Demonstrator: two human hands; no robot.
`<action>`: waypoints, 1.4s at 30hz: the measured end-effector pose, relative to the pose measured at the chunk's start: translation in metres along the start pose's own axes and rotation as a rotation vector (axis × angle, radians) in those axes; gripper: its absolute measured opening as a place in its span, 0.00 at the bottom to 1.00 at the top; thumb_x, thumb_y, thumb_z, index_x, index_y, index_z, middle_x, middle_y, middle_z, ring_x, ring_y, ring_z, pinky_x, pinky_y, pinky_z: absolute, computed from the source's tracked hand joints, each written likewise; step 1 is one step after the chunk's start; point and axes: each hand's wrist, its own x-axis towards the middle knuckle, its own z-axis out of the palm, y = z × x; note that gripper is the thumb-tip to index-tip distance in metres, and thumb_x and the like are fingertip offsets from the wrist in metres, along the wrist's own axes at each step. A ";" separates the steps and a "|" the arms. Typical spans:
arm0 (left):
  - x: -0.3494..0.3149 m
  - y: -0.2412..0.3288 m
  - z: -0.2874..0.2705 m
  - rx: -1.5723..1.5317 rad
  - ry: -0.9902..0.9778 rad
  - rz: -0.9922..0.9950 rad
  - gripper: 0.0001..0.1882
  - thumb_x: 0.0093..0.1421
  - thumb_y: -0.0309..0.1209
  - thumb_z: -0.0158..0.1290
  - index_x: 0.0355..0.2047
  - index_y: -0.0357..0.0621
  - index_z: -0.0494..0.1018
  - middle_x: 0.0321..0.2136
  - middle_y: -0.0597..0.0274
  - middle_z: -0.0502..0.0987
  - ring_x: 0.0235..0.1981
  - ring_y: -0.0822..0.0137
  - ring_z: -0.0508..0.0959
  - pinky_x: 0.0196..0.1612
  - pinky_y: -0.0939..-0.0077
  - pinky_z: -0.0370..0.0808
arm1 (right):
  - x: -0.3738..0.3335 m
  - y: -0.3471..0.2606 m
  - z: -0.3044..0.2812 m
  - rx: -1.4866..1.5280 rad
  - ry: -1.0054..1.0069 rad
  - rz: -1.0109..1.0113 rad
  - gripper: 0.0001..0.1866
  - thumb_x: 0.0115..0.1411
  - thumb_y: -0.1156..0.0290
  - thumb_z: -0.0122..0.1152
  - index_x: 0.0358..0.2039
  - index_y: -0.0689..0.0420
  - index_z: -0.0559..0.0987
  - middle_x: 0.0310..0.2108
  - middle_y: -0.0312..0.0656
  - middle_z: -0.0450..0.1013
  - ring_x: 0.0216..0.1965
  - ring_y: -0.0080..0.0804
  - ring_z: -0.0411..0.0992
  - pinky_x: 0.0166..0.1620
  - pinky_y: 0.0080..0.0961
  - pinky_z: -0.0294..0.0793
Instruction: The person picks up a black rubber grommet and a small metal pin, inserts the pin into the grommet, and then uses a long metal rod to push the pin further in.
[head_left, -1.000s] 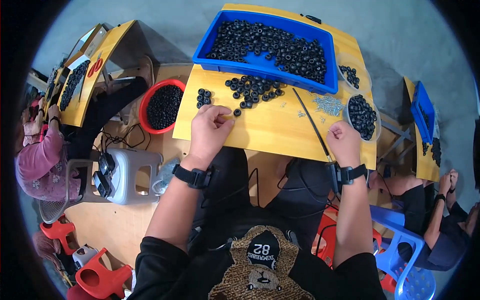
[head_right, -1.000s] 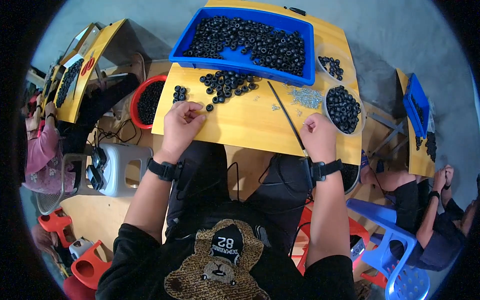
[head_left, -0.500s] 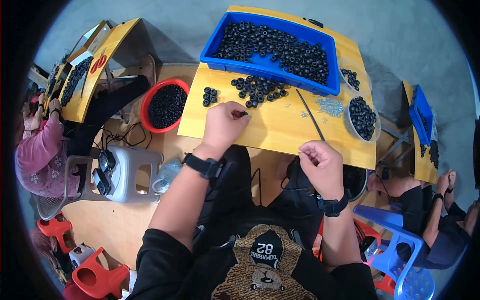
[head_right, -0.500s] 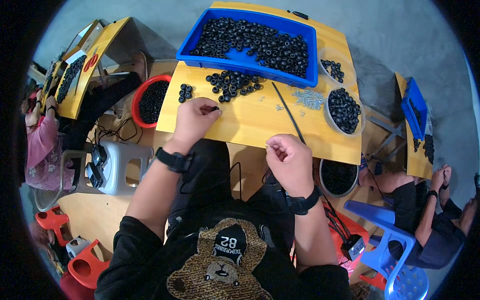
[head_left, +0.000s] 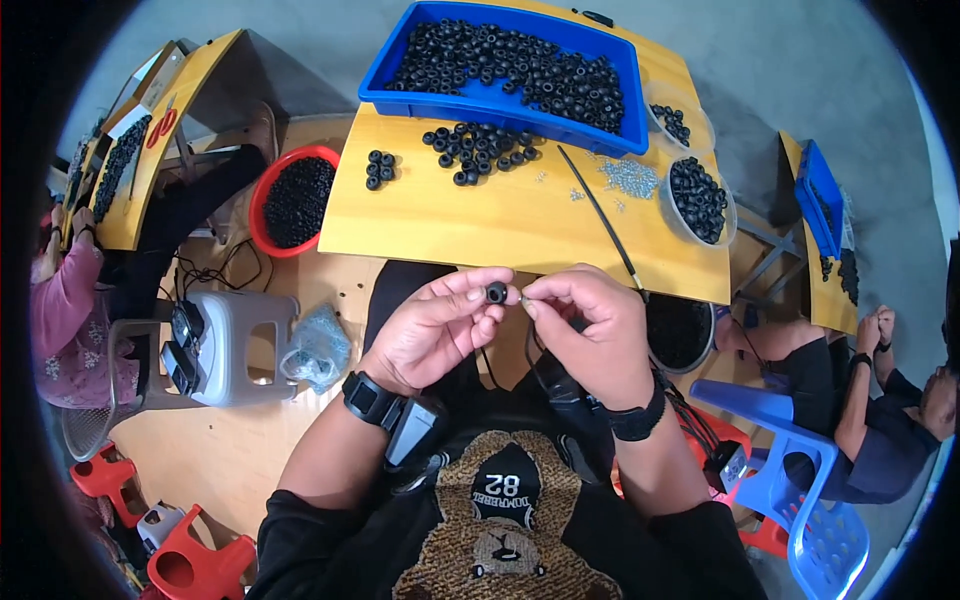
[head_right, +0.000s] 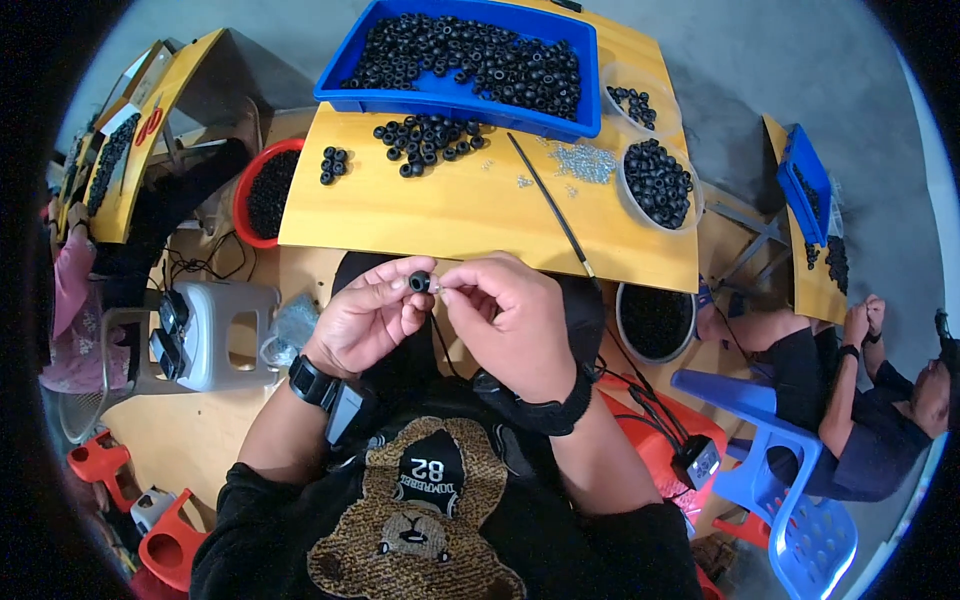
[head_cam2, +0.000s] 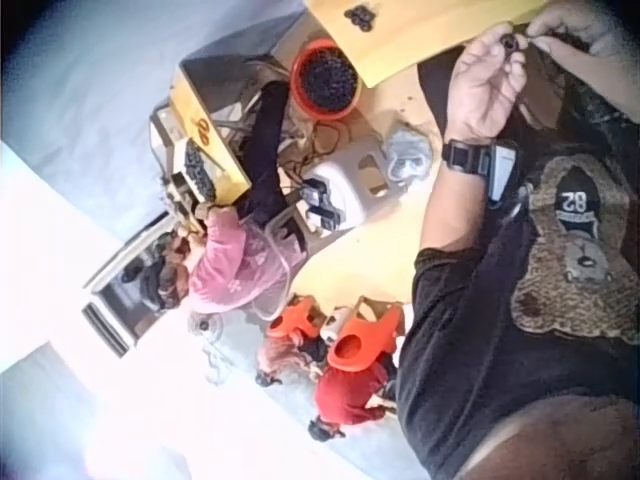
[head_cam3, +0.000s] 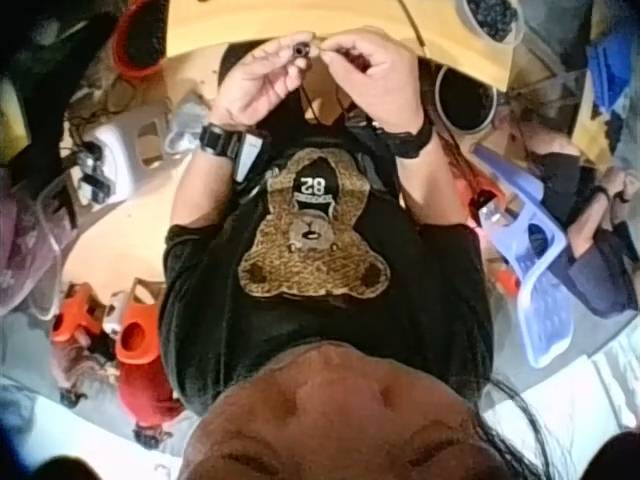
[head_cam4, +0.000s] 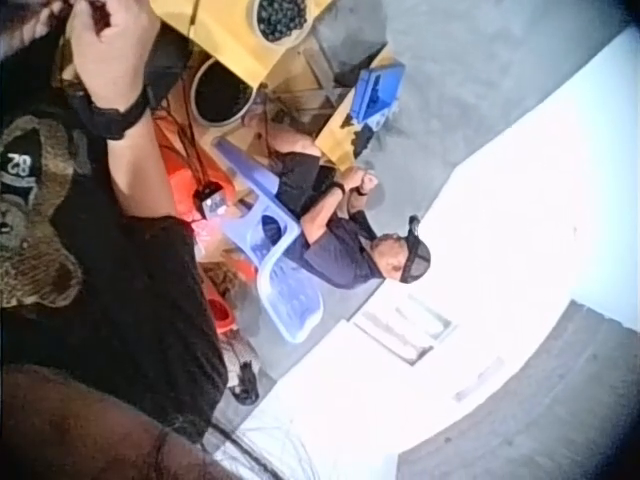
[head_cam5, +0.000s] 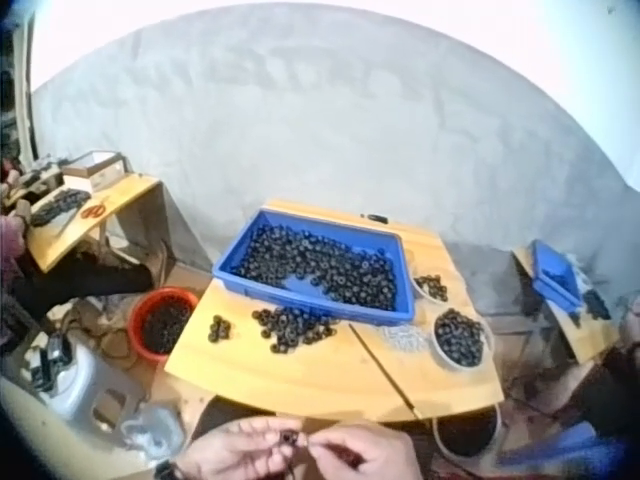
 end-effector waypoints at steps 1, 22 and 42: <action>0.000 -0.005 -0.001 -0.045 -0.002 0.019 0.17 0.63 0.24 0.47 0.52 0.33 0.67 0.40 0.57 0.75 0.38 0.72 0.76 0.43 0.82 0.76 | -0.001 -0.002 0.001 -0.020 -0.015 0.002 0.07 0.52 0.82 0.61 0.32 0.62 0.79 0.28 0.38 0.74 0.25 0.18 0.71 0.27 0.14 0.68; -0.008 -0.031 -0.003 -0.116 0.050 0.049 0.13 0.65 0.29 0.47 0.48 0.38 0.69 0.36 0.61 0.77 0.32 0.76 0.76 0.36 0.87 0.76 | -0.011 -0.004 0.013 -0.122 -0.026 -0.074 0.07 0.51 0.84 0.60 0.33 0.63 0.79 0.29 0.41 0.74 0.27 0.25 0.73 0.30 0.18 0.72; -0.003 -0.042 0.012 -0.094 0.332 0.224 0.10 0.66 0.31 0.45 0.44 0.41 0.71 0.34 0.66 0.75 0.32 0.77 0.75 0.37 0.85 0.75 | -0.024 -0.008 0.045 -0.584 -0.101 -0.327 0.22 0.55 0.73 0.57 0.48 0.71 0.67 0.43 0.53 0.64 0.44 0.50 0.65 0.49 0.38 0.65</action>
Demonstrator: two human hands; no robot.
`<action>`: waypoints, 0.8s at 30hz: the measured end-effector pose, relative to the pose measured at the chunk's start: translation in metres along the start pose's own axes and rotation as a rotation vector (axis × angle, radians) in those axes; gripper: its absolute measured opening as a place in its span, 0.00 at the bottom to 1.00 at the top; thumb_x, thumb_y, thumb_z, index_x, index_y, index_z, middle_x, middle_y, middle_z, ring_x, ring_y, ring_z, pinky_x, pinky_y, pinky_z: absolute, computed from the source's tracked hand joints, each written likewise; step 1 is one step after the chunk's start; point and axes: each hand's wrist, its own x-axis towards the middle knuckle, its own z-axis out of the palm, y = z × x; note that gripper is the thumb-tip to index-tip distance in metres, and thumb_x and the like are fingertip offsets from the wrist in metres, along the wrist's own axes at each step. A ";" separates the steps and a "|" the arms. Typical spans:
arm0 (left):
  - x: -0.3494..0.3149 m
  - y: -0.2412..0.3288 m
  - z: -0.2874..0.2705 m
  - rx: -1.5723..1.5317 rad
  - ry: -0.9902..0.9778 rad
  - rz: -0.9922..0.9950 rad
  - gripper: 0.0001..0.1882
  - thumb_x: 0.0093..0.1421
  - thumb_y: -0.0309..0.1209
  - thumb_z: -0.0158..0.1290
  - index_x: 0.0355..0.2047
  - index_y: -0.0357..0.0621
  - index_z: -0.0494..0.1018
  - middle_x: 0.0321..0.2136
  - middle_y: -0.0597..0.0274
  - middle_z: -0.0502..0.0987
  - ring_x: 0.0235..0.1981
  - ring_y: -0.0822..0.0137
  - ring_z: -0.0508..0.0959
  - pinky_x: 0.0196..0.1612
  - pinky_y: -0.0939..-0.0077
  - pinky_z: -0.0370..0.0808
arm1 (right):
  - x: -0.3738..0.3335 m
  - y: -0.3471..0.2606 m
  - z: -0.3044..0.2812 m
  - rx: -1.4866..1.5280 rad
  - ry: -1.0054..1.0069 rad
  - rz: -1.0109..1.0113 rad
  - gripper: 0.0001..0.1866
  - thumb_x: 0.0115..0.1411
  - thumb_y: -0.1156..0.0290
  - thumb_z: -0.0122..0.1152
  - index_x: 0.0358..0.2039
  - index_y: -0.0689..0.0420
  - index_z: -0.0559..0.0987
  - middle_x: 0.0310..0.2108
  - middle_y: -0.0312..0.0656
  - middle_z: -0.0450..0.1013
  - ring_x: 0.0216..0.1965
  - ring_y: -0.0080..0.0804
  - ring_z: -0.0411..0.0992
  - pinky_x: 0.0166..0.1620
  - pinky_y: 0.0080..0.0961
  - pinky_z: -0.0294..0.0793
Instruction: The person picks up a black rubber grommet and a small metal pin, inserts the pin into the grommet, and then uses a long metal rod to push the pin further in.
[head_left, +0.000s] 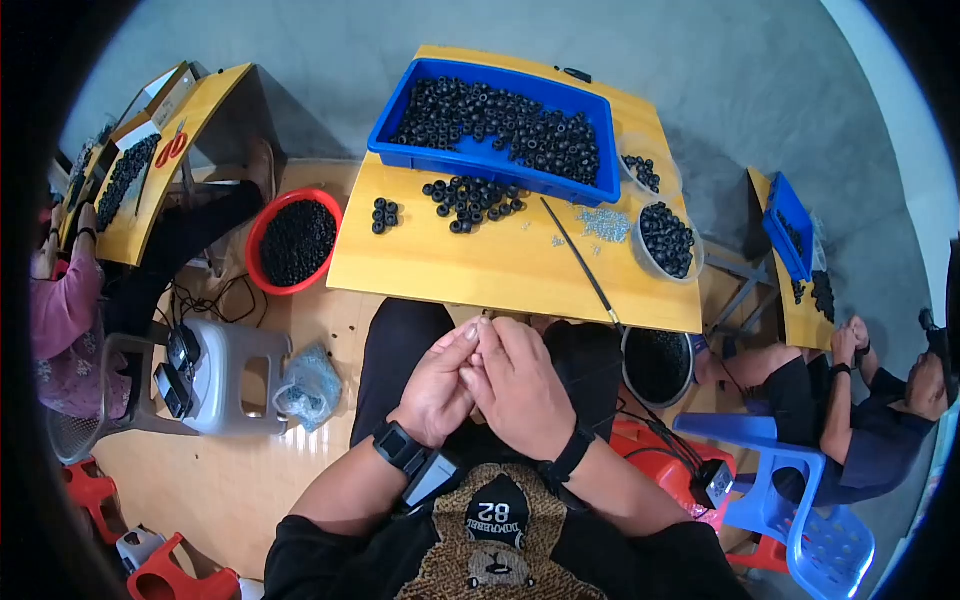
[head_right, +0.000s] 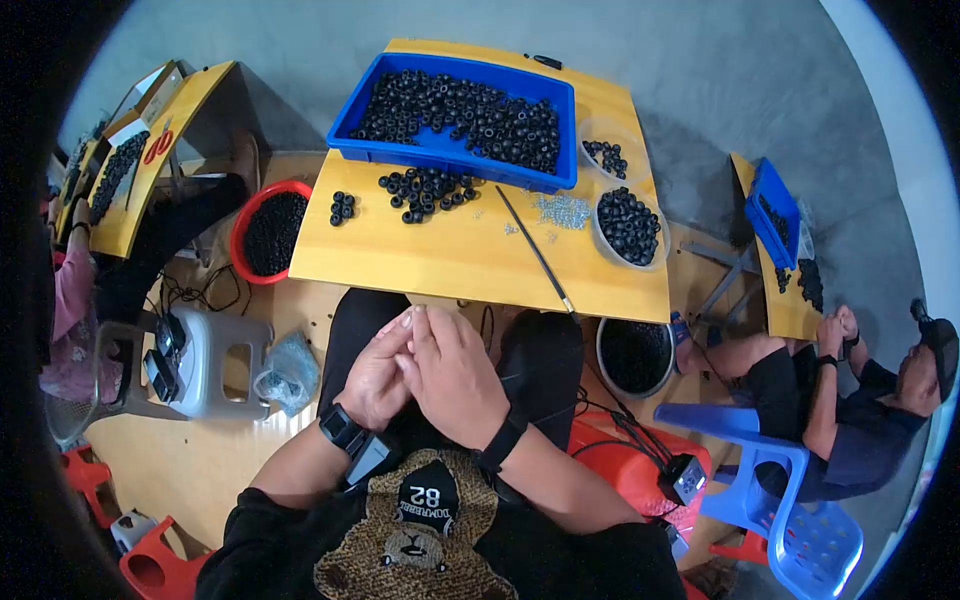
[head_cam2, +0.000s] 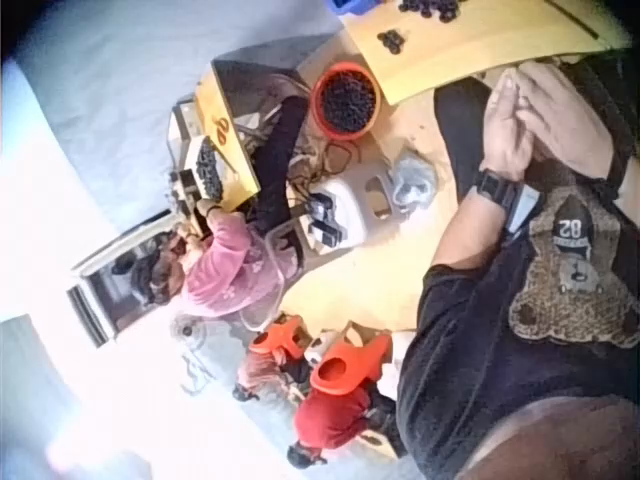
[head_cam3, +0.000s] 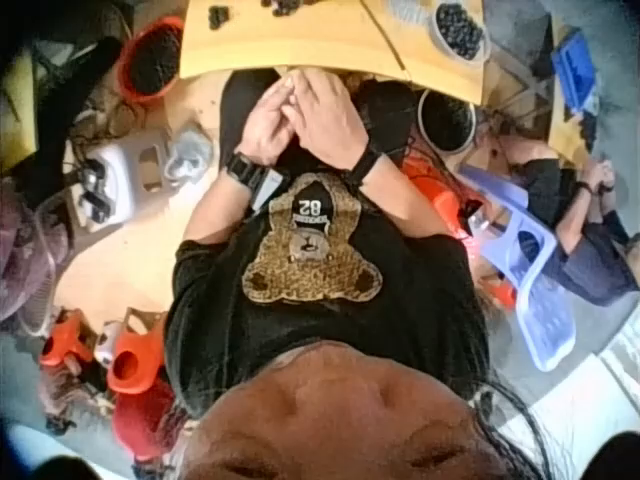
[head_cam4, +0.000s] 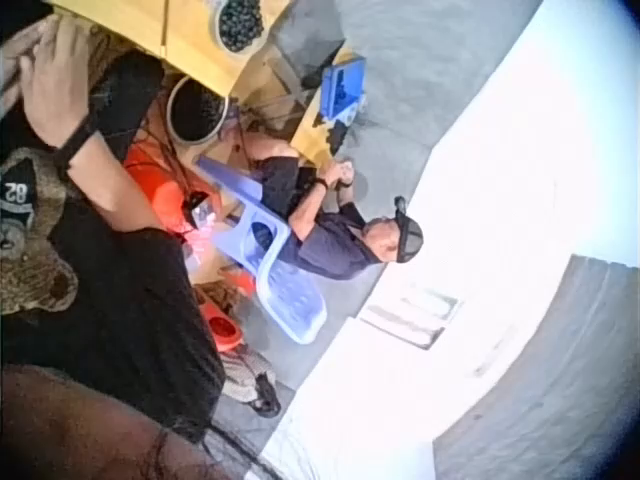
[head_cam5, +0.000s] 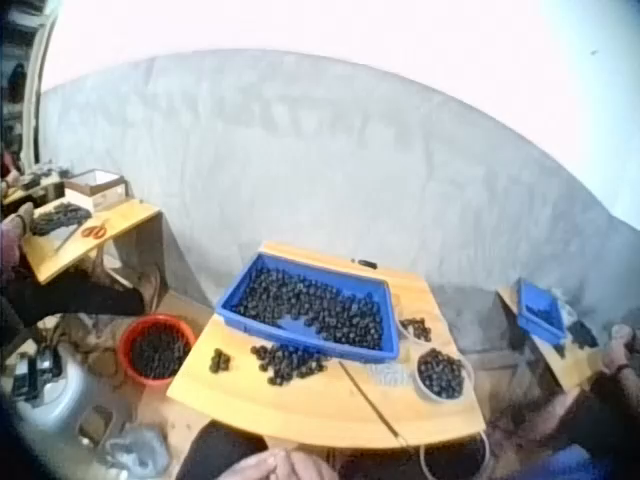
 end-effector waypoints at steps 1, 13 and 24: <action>0.000 0.001 -0.006 -0.038 -0.077 -0.011 0.10 0.66 0.31 0.46 0.44 0.41 0.71 0.35 0.65 0.75 0.34 0.76 0.75 0.39 0.83 0.75 | -0.003 0.001 0.003 0.001 -0.039 -0.010 0.28 0.55 0.68 0.58 0.52 0.72 0.64 0.47 0.55 0.62 0.47 0.51 0.64 0.52 0.40 0.63; -0.010 -0.003 0.001 -0.102 -0.086 0.006 0.12 0.65 0.32 0.46 0.46 0.41 0.69 0.31 0.68 0.72 0.29 0.78 0.69 0.35 0.85 0.71 | -0.017 0.007 0.000 0.209 -0.024 0.009 0.36 0.56 0.62 0.60 0.60 0.66 0.59 0.58 0.55 0.56 0.56 0.52 0.59 0.59 0.38 0.58; 0.018 0.028 -0.014 -0.288 -0.110 -0.052 0.12 0.64 0.29 0.48 0.46 0.38 0.68 0.34 0.64 0.73 0.31 0.76 0.71 0.36 0.84 0.72 | 0.033 0.030 -0.009 0.397 -0.143 0.010 0.26 0.59 0.68 0.58 0.55 0.66 0.66 0.56 0.52 0.61 0.56 0.46 0.62 0.57 0.31 0.63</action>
